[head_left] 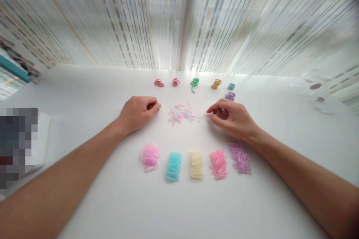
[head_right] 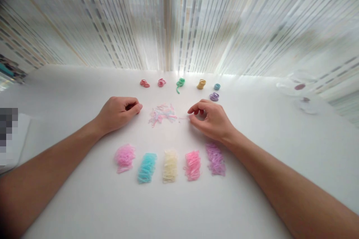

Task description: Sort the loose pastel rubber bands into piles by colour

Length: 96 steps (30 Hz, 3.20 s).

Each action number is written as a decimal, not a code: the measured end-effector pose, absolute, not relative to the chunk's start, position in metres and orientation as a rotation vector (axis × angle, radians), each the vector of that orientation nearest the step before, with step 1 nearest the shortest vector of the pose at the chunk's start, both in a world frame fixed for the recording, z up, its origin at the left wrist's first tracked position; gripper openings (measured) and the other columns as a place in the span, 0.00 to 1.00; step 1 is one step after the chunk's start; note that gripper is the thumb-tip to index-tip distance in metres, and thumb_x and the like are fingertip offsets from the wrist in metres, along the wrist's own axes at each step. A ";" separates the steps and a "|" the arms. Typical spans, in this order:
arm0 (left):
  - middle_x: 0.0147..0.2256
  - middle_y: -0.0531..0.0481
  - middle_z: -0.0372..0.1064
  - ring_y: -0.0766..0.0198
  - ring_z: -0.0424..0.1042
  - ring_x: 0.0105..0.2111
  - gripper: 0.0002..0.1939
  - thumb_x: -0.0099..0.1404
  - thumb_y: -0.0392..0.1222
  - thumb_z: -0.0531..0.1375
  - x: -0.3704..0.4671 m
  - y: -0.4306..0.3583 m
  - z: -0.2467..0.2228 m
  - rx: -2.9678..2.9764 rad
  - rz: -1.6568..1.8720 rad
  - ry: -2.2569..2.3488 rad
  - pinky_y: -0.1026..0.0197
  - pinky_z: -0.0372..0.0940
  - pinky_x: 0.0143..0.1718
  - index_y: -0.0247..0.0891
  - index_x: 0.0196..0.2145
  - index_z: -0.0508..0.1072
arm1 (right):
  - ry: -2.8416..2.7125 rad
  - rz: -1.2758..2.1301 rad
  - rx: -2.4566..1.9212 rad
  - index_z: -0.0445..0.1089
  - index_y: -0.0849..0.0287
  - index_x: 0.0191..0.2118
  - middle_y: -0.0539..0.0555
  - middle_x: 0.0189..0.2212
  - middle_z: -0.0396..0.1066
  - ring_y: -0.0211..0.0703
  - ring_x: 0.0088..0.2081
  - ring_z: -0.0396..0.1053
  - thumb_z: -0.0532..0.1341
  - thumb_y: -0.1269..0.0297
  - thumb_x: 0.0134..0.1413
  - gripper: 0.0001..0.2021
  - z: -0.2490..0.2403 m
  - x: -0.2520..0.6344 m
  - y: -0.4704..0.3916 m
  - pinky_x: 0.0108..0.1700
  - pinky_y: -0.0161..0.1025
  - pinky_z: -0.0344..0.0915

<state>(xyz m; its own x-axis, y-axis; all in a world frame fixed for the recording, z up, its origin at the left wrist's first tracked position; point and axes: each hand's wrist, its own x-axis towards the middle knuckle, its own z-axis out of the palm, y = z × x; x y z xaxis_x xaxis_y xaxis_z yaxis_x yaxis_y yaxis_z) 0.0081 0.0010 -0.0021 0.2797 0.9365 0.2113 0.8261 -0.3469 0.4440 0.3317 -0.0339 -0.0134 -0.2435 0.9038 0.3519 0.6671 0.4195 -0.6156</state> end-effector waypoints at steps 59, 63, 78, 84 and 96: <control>0.21 0.53 0.65 0.65 0.59 0.24 0.19 0.68 0.51 0.56 0.009 0.001 -0.002 2.334 0.651 1.619 0.57 0.49 0.31 0.39 0.23 0.70 | -2.126 0.508 -1.301 0.77 0.56 0.36 0.55 0.34 0.74 0.42 0.29 0.67 0.63 0.59 0.66 0.09 -0.020 0.331 -0.030 0.33 0.43 0.63; 0.21 0.53 0.66 0.65 0.59 0.24 0.19 0.68 0.50 0.56 0.009 0.001 -0.002 2.329 0.649 1.623 0.57 0.50 0.31 0.39 0.23 0.70 | -2.104 0.530 -1.292 0.77 0.56 0.36 0.55 0.33 0.74 0.42 0.29 0.67 0.65 0.60 0.62 0.07 -0.020 0.332 -0.031 0.32 0.42 0.63; 0.21 0.53 0.65 0.65 0.58 0.24 0.19 0.68 0.51 0.56 0.009 0.002 -0.002 2.339 0.630 1.631 0.57 0.50 0.31 0.39 0.23 0.70 | -2.218 0.511 -1.230 0.77 0.55 0.37 0.55 0.34 0.74 0.46 0.34 0.69 0.63 0.63 0.66 0.06 -0.020 0.334 -0.026 0.38 0.44 0.63; 0.21 0.53 0.66 0.65 0.59 0.24 0.19 0.67 0.51 0.56 0.008 0.002 -0.001 2.344 0.626 1.632 0.57 0.50 0.31 0.39 0.23 0.71 | -2.247 0.498 -1.209 0.74 0.54 0.37 0.56 0.34 0.75 0.49 0.38 0.71 0.61 0.64 0.68 0.06 -0.022 0.335 -0.025 0.41 0.46 0.63; 0.22 0.52 0.66 0.65 0.59 0.25 0.19 0.67 0.51 0.55 0.008 0.003 -0.003 2.343 0.633 1.629 0.57 0.50 0.31 0.39 0.23 0.71 | -2.249 0.508 -1.190 0.69 0.54 0.39 0.56 0.37 0.74 0.51 0.41 0.70 0.57 0.63 0.71 0.07 -0.026 0.337 -0.026 0.46 0.48 0.62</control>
